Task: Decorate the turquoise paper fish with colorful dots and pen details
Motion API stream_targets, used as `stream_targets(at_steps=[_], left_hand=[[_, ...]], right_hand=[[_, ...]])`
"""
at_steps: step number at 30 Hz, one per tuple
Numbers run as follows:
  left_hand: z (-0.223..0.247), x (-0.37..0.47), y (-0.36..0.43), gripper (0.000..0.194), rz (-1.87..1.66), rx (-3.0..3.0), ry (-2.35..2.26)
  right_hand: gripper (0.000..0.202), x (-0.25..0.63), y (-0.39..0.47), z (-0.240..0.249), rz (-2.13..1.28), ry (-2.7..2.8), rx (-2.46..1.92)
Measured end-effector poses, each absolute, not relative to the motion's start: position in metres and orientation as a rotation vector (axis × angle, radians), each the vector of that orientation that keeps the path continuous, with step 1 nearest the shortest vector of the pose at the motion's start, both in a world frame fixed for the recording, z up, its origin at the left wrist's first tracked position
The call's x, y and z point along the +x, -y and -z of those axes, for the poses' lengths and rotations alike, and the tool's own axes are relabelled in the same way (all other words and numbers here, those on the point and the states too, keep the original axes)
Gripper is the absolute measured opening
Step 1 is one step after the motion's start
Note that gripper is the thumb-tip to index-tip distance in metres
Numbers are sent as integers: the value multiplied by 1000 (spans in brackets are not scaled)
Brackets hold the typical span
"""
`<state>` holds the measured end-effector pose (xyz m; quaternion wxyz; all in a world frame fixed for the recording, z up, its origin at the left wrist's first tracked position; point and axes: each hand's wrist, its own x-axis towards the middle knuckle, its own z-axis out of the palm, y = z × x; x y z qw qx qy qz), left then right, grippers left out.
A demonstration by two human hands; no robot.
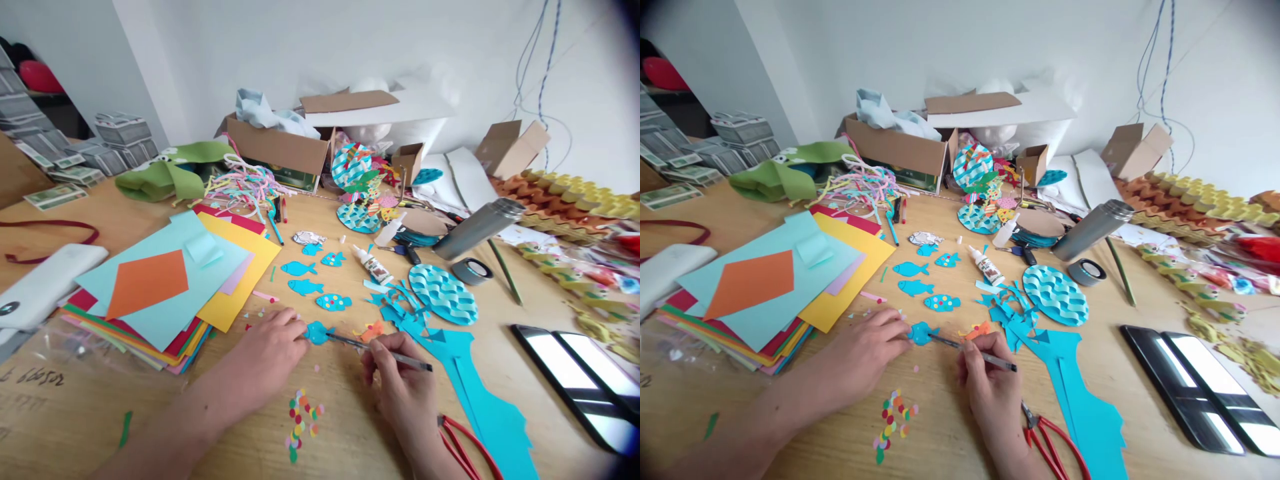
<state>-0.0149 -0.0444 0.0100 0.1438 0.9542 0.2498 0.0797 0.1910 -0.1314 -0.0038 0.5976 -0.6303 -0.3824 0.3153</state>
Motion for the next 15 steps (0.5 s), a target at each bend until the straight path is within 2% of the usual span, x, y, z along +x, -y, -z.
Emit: stream_targets(at_steps=[8,15], left_hand=[[-19,-15,45,29,-208,2730,-740],[-14,-15,44,32,-264,2694,-728]], right_hand=[[33,189,116,-22,-895,910,-1428],[38,182,109,-4,-751,821,-1419]])
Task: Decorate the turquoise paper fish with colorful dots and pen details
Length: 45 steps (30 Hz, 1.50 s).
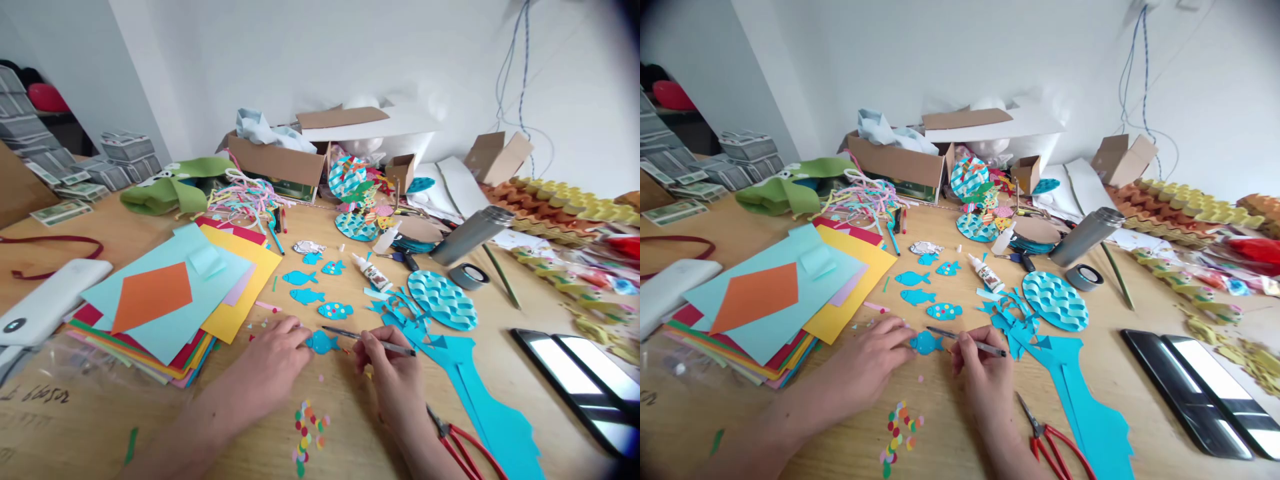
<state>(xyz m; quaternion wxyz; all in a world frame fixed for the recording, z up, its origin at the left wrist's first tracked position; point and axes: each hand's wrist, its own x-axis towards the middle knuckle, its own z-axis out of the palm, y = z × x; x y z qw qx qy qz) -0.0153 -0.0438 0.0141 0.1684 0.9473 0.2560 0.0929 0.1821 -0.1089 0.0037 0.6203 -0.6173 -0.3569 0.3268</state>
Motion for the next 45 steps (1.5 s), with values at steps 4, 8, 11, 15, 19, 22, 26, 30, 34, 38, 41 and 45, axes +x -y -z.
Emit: stream_targets(at_steps=[4,8,11,15,19,22,26,30,34,38,41,45], left_hand=[[-15,-15,44,32,-240,2716,-737],[-16,-16,44,34,-244,2707,-724],[-16,-16,44,37,-228,2694,-726],[-19,-14,44,39,-185,2694,-730],[-20,-14,44,38,-176,2712,-735],[-19,-14,43,37,-194,2725,-728],[-17,-14,43,36,-208,2729,-714],[-17,-15,44,33,-204,2715,-718],[-17,-15,44,33,-234,2707,-717],[-17,-15,45,35,-238,2705,-716],[-17,-15,45,36,-231,2711,-717],[-18,-15,44,34,-217,2713,-719]], right_hand=[[39,185,109,3,-779,847,-1429],[40,186,108,3,-819,863,-1447],[42,186,108,2,-837,855,-1462],[44,185,108,2,-863,846,-1476],[45,184,107,1,-872,852,-1482],[46,184,107,2,-870,868,-1491],[45,183,108,3,-869,867,-1495],[46,183,107,2,-867,874,-1499],[47,181,106,0,-861,882,-1504],[47,181,106,-1,-861,892,-1506],[46,182,105,0,-858,887,-1503],[45,182,106,2,-857,883,-1505]])
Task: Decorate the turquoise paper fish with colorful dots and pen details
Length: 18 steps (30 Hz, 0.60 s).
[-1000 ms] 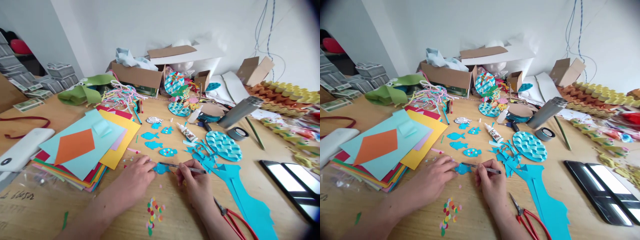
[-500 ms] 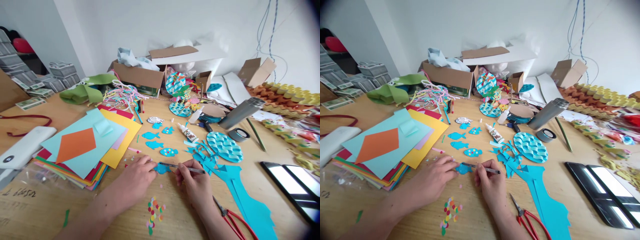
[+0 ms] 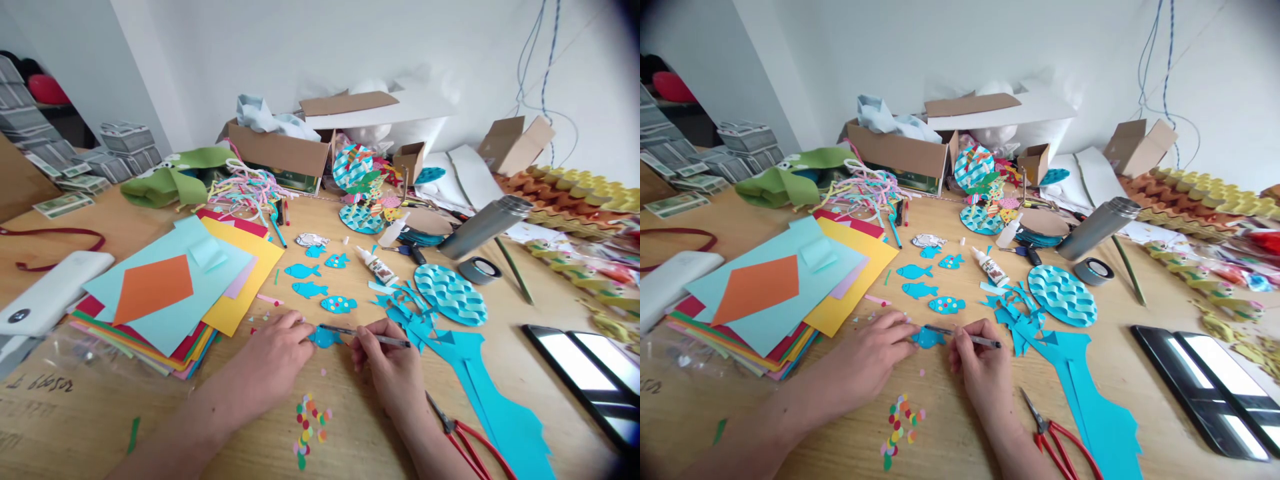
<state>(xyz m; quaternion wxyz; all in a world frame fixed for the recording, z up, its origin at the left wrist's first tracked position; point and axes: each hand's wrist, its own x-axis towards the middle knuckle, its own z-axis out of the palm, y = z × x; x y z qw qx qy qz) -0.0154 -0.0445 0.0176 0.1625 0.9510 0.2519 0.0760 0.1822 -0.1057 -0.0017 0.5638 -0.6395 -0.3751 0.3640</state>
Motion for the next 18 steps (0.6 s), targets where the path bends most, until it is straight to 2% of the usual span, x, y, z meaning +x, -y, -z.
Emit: stream_targets(at_steps=[18], left_hand=[[-19,-15,45,34,-212,2712,-713]], right_hand=[[42,185,108,4,-855,850,-1523]])
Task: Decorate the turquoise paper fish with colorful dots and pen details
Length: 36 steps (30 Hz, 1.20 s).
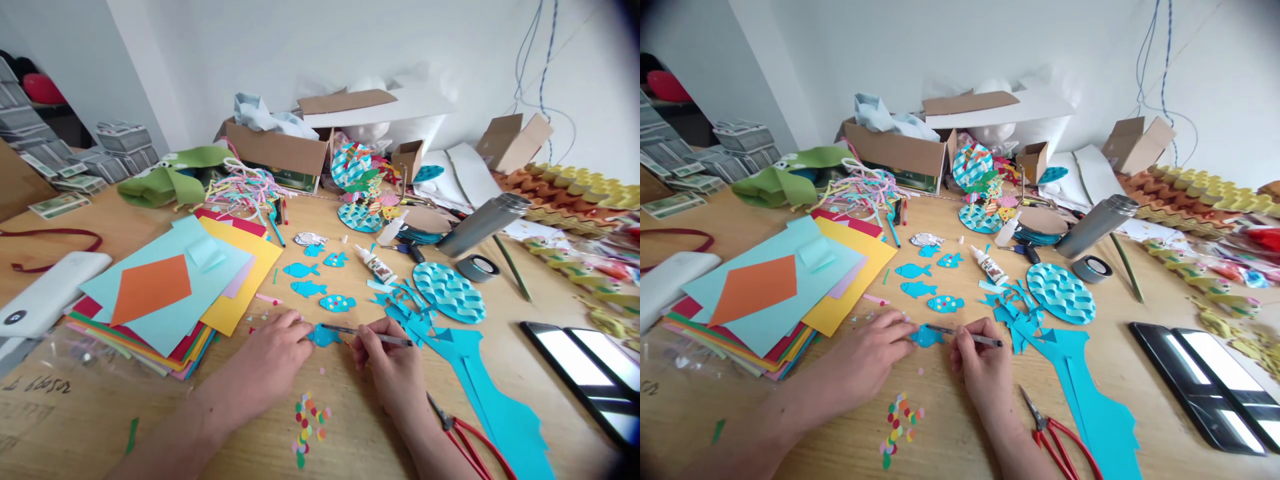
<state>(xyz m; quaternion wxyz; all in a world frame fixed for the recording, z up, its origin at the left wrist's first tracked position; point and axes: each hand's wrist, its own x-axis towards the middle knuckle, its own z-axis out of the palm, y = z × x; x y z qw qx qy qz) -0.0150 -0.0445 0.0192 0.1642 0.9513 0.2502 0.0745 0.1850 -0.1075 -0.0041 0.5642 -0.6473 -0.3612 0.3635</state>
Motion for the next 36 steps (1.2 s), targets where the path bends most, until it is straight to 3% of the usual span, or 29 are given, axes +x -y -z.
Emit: stream_targets(at_steps=[36], left_hand=[[-17,-15,44,34,-209,2712,-707]], right_hand=[[30,188,110,5,-786,822,-1548]])
